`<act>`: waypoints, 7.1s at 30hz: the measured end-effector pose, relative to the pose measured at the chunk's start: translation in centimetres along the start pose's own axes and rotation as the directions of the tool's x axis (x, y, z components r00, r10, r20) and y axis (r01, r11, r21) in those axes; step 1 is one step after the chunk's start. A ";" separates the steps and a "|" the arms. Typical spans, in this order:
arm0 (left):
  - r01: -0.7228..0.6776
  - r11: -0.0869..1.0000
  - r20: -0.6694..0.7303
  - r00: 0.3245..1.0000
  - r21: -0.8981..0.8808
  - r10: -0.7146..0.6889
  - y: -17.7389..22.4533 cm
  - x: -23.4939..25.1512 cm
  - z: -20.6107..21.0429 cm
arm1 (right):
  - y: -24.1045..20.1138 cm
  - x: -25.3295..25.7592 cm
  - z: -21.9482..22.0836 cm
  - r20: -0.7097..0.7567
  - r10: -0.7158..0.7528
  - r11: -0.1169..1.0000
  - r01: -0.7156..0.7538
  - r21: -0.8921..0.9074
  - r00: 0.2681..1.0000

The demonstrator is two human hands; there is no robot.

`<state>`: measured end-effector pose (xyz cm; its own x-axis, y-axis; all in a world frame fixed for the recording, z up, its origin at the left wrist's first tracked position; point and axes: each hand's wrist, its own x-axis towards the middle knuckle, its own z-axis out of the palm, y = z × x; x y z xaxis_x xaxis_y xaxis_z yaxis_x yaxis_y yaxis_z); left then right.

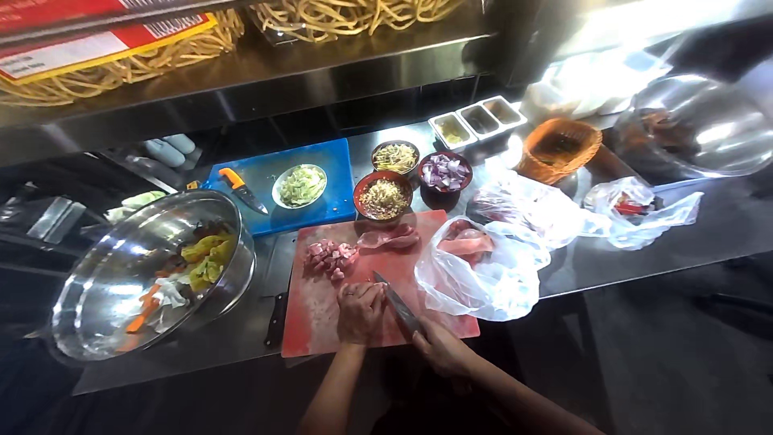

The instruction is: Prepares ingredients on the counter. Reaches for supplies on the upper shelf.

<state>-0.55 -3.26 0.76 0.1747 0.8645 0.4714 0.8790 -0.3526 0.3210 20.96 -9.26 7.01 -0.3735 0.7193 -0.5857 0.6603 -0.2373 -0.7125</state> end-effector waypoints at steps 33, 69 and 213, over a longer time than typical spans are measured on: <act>0.085 0.996 -0.019 0.996 -0.026 -0.086 -1.1 -1.1 -0.6 | -1.3 1.3 0.6 -0.008 -0.008 0.999 0.008 -0.041 1.000; -0.015 1.000 -0.063 0.998 -0.014 0.014 -0.8 -1.6 0.1 | -0.2 0.0 0.6 0.027 0.050 0.984 -0.044 -0.171 0.998; 0.161 0.981 0.418 0.903 -0.107 -0.103 2.4 1.9 -3.6 | 4.1 -5.9 -0.3 -0.149 0.077 0.971 -0.108 -0.214 0.986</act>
<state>0.26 -3.70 5.39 0.2527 0.9663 0.0491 0.8431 -0.2448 0.4789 26.04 -14.32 7.66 -0.2203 0.7882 -0.5746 0.8211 -0.1681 -0.5455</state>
